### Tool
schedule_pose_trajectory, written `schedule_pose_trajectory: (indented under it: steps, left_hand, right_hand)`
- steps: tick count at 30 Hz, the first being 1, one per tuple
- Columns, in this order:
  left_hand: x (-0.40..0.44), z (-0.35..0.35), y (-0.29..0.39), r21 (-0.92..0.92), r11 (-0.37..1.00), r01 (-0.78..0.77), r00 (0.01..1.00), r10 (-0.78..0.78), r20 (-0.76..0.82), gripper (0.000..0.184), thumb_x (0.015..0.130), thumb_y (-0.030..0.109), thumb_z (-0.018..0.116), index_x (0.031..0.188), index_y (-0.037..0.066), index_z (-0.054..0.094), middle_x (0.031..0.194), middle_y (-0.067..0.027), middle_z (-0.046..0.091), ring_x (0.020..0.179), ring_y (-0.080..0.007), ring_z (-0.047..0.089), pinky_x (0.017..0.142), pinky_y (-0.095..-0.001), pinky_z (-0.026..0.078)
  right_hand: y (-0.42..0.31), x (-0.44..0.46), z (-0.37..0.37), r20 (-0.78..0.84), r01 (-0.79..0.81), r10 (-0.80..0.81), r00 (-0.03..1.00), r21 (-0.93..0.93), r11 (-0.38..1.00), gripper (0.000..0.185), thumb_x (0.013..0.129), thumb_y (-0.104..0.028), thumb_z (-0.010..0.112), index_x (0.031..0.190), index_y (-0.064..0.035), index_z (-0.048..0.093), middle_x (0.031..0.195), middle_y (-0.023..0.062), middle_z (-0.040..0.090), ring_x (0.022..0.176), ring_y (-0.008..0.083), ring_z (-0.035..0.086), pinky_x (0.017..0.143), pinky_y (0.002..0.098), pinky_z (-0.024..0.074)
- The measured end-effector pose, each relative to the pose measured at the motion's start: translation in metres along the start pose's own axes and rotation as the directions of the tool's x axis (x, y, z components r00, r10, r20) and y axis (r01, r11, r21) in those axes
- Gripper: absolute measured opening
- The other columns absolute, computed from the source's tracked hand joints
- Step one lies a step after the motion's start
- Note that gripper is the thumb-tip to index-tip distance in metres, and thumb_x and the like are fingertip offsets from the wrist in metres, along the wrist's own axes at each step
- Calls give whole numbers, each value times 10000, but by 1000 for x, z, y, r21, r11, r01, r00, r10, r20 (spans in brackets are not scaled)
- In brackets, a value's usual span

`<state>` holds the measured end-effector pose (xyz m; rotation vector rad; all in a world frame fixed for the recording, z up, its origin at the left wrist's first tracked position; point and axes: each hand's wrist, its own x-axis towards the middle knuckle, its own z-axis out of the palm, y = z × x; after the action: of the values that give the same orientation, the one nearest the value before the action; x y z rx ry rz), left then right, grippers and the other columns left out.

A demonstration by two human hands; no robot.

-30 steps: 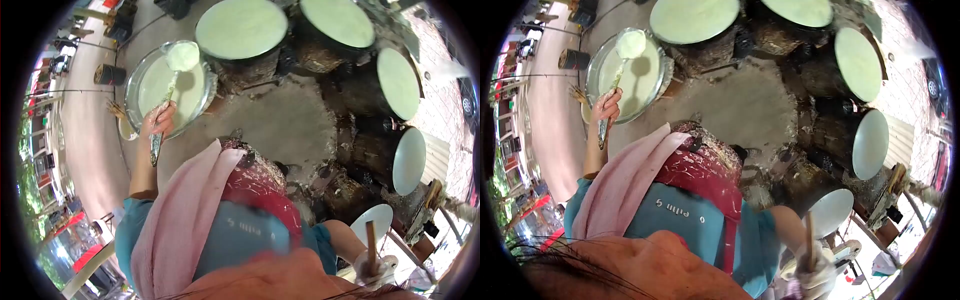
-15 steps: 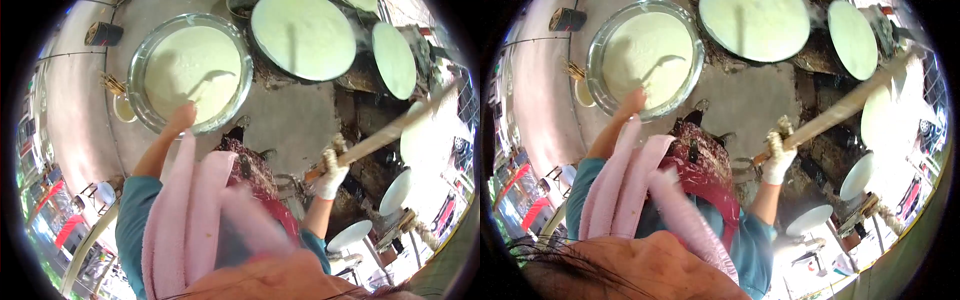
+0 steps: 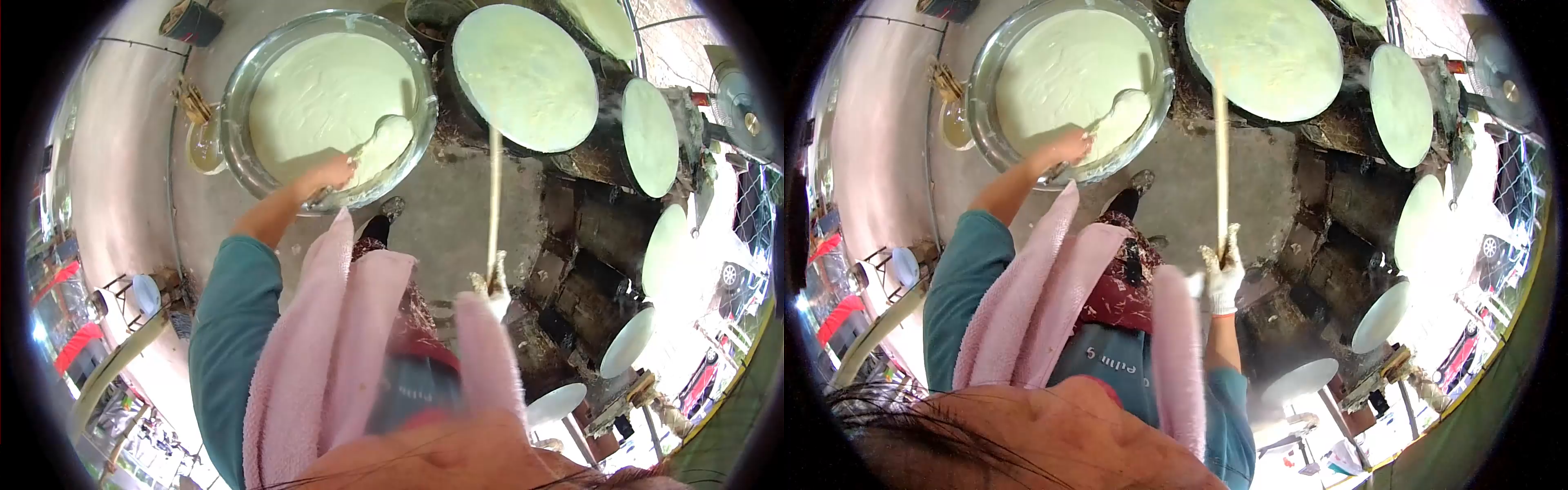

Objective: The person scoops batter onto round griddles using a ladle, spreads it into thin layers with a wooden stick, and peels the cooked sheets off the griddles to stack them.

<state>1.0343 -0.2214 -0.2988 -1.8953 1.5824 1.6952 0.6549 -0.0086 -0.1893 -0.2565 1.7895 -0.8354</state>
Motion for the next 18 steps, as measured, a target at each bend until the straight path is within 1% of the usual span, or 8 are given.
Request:
schedule_pose_trajectory:
  steps: [2, 4, 6, 8, 9, 12, 16, 18]
  left_hand:
    - [7, 42, -56, -487, 867, 104, 975, 7, 220, 389, 1002, 370, 373, 954, 32, 559, 575, -39, 440, 444, -176, 419, 434, -361, 356]
    - [-7, 72, -78, -758, 633, 159, 940, 138, 313, 398, 1008, 413, 349, 973, 56, 519, 546, 27, 328, 403, -111, 305, 398, -314, 285]
    - [-48, 105, -59, -878, 461, 125, 952, 192, 237, 402, 1007, 420, 357, 962, 49, 504, 545, 49, 293, 387, -94, 261, 408, -285, 266]
    - [-77, 135, -45, -975, 190, 114, 966, 209, 153, 392, 1004, 401, 388, 987, 28, 506, 555, 64, 315, 368, -54, 252, 434, -254, 283]
    - [-78, 150, -50, -974, -98, 206, 843, 523, 126, 369, 997, 374, 422, 1017, 18, 514, 559, 77, 325, 364, -28, 251, 444, -229, 277]
    - [-113, 179, -34, -916, -358, 181, 824, 564, -57, 345, 997, 317, 428, 1015, -20, 498, 565, 88, 318, 365, -30, 281, 468, -208, 286]
    - [-188, 140, -6, -817, -478, 324, 700, 702, -133, 305, 1005, 207, 377, 1047, -89, 438, 613, 59, 363, 388, -33, 368, 467, -214, 292]
    - [-246, 102, 20, -887, -441, 135, 752, 629, -198, 299, 1007, 198, 362, 1050, -90, 433, 625, 51, 372, 394, -33, 381, 460, -214, 290]
  right_hand:
    - [51, 7, -13, 180, 76, -102, 978, 143, 987, 514, 893, 45, 559, 1378, -90, 454, 1363, -24, 487, 957, 77, 528, 798, 219, 508]
    - [61, -28, -1, 262, 300, -256, 931, -148, 942, 404, 966, -72, 503, 1368, -58, 462, 1196, -37, 582, 883, 65, 545, 735, 187, 489]
    - [99, -34, -9, 304, -109, 131, 944, -90, 990, 377, 961, -119, 520, 1329, -37, 500, 1071, 11, 611, 832, 69, 549, 727, 189, 484]
    - [113, -57, -6, 428, -173, 184, 885, -64, 983, 389, 950, -87, 517, 1334, -32, 492, 1109, 23, 595, 871, 80, 547, 751, 195, 480]
    - [117, -66, -4, 481, -176, 183, 857, -61, 983, 396, 944, -70, 516, 1337, -30, 488, 1128, 29, 587, 890, 86, 547, 763, 198, 478]
    - [122, -90, -3, 594, -150, 152, 790, -53, 987, 419, 927, -21, 512, 1345, -22, 476, 1184, 46, 564, 949, 103, 544, 800, 206, 473]
    - [107, -113, -21, 623, -30, 19, 782, 8, 1000, 458, 905, 44, 507, 1356, -13, 459, 1259, 69, 533, 1027, 126, 541, 848, 218, 465]
    - [96, -125, -32, 593, 62, -85, 801, 59, 996, 479, 893, 77, 504, 1362, -8, 451, 1297, 81, 517, 1067, 137, 540, 872, 224, 461]
